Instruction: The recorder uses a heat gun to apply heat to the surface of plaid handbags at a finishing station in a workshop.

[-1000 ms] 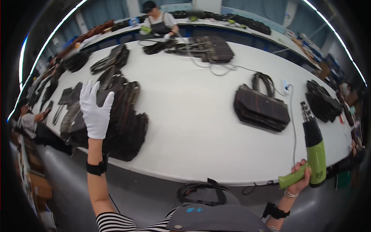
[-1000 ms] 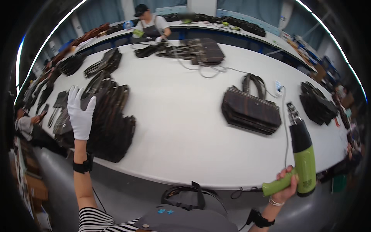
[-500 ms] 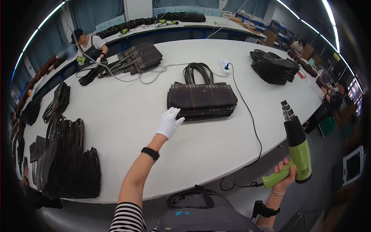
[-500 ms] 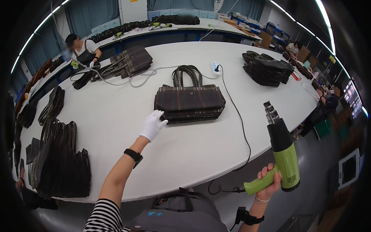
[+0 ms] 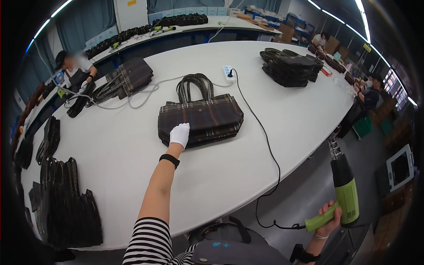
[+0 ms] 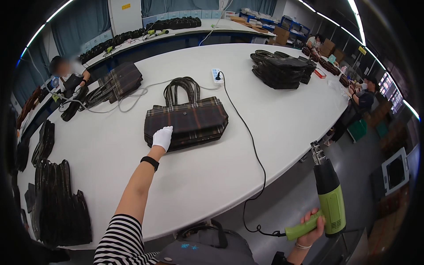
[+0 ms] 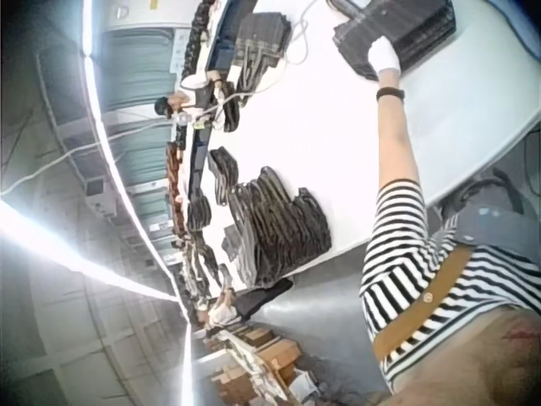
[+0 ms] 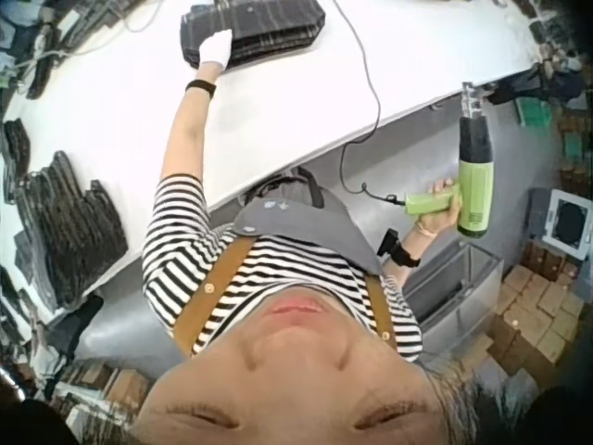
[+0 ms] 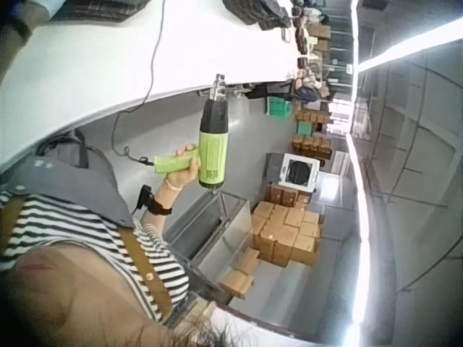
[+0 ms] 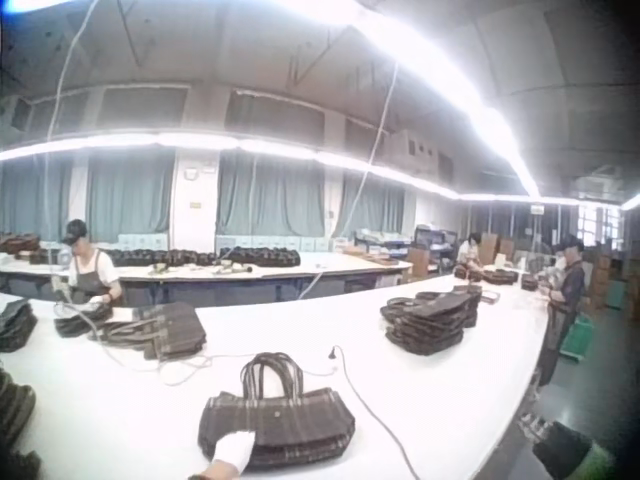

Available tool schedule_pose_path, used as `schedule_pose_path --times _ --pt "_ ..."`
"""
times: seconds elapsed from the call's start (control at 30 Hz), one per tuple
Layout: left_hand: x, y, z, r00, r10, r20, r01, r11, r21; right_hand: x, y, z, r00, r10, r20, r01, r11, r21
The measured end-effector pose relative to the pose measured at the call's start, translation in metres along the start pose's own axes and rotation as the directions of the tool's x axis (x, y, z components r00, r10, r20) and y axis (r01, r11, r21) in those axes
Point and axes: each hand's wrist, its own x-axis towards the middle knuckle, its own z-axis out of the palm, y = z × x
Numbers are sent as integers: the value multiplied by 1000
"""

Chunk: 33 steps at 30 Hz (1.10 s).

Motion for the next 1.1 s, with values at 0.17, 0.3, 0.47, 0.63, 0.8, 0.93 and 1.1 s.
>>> schedule_pose_path --times 0.17,0.3,0.47,0.63,0.8,0.93,1.1 --pt "-64 -24 -12 986 -2 -168 6 1000 26 20 15 13 994 53 91 -47 997 -63" --pt "-167 -58 -41 989 -127 -75 134 987 94 36 38 25 960 159 230 -142 986 -92" --pt "-332 -99 -64 987 -155 40 155 988 -4 45 77 65 881 313 354 -289 950 -118" --pt "-417 -106 -96 881 -452 143 457 889 -6 34 110 119 771 486 412 -382 870 -312" --pt "-462 -118 -60 659 -752 0 733 642 -226 8 135 168 575 718 394 -358 653 -667" --pt "-441 -84 -48 604 -786 -133 795 581 172 -16 152 183 434 825 362 -323 518 -792" --pt "-428 -80 -52 635 -754 -167 770 600 218 -38 167 188 479 825 300 -267 463 -845"
